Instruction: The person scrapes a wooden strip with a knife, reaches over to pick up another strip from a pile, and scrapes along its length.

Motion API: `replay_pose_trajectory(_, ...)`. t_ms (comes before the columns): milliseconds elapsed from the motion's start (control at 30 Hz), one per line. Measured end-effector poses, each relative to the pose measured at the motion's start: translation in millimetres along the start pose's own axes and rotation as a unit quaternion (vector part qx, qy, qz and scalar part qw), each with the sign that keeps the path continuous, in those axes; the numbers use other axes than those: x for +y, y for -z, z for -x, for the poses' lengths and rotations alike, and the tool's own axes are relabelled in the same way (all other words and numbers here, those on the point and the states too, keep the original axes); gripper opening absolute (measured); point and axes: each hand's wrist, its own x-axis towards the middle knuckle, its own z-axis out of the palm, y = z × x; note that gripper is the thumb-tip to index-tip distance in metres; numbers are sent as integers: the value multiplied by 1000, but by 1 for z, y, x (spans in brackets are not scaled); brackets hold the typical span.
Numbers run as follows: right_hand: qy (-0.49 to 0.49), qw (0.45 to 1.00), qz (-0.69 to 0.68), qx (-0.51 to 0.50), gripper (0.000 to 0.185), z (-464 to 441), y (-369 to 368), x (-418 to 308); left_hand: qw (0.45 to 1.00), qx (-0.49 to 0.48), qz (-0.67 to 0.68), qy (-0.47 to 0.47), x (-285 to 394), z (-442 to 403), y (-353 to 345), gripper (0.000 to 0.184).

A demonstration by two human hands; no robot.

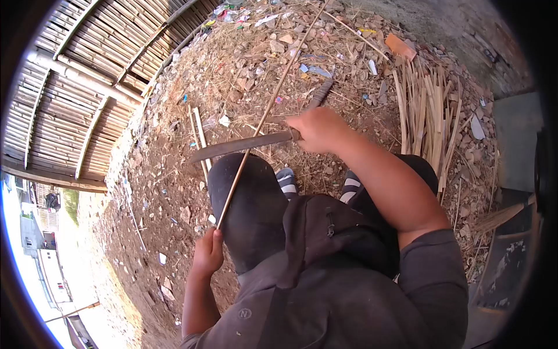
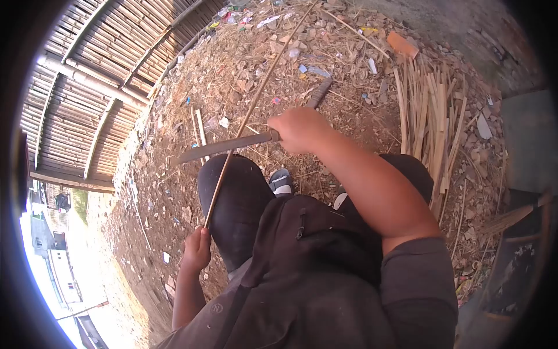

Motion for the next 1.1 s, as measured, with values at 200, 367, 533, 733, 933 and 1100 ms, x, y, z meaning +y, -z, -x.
replay_pose_trajectory(200, -62, 992, -65, 94, 26, -16, -11, 37, 1000, 8, -7, 9, 0, -2, 4, 52)
replay_pose_trajectory(367, 2, 999, 43, -10, 23, 5, 3, -2, 997, 25, -70, -22, 11, -1, 0, 49)
replay_pose_trajectory(533, -108, 975, -124, 150, 24, -17, -15, 48, 996, 41, -72, -39, -6, -9, -3, 44)
replay_pose_trajectory(733, -45, 996, -37, 62, 23, -2, -5, 29, 999, -7, -45, 0, 4, -6, 12, 46)
replay_pose_trajectory(933, -77, 993, -74, 46, 22, -6, 2, 31, 999, -2, -49, -6, -10, -6, 5, 56)
replay_pose_trajectory(1100, -61, 988, -87, 112, 26, -8, -9, 32, 999, 8, -47, -6, -15, -7, 2, 60)
